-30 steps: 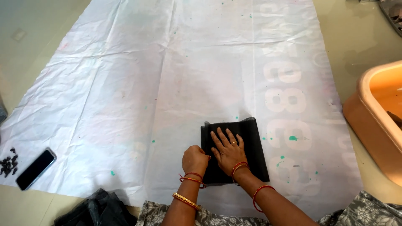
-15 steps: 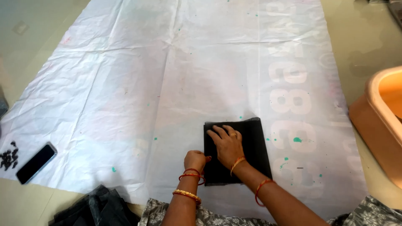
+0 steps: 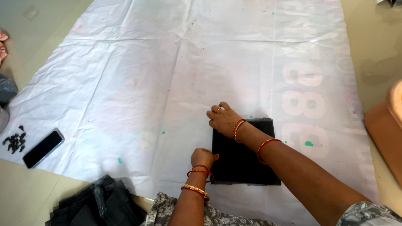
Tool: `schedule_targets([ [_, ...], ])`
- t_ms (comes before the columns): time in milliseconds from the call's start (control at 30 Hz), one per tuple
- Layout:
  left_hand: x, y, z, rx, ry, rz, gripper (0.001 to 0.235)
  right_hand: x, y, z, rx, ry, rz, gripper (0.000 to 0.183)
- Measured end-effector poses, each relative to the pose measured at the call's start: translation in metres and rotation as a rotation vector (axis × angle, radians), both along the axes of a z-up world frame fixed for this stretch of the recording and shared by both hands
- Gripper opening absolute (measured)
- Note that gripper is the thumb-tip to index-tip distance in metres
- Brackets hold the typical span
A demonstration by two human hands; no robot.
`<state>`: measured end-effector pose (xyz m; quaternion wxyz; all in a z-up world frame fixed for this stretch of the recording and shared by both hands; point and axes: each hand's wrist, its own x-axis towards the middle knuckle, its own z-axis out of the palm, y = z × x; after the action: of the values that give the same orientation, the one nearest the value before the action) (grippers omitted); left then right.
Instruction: The person cuts folded black material into smaller rectangular pieces.
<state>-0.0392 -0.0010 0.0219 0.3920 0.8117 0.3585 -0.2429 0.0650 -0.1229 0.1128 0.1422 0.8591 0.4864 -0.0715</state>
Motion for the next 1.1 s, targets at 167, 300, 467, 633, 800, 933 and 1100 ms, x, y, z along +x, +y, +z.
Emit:
schedule_targets([
  [167,0.0,-0.002,0.0,0.011,-0.009,-0.006,0.026,0.002,0.002,0.012,0.114,0.129,-0.147,0.022],
  [300,0.004,-0.001,-0.009,0.012,-0.006,-0.022,0.025,0.018,-0.004,-0.019,0.158,0.099,-0.221,0.025],
  [467,0.004,-0.001,-0.005,-0.006,0.004,0.006,0.022,-0.011,-0.01,-0.067,0.738,0.123,-0.471,0.007],
  [633,0.007,-0.002,-0.015,-0.021,0.006,0.029,0.026,-0.06,-0.021,-0.052,1.05,0.658,-0.974,0.014],
  [800,0.005,-0.002,-0.003,0.026,-0.013,0.013,0.023,-0.05,-0.017,-0.093,1.176,1.083,-1.036,0.025],
  [933,0.01,-0.001,-0.005,0.01,-0.039,0.006,0.027,-0.014,-0.032,-0.096,1.506,0.487,-0.768,0.054],
  [1100,0.009,-0.002,-0.011,-0.024,-0.039,0.026,0.025,-0.059,-0.055,-0.045,1.174,-0.06,-0.526,0.067],
])
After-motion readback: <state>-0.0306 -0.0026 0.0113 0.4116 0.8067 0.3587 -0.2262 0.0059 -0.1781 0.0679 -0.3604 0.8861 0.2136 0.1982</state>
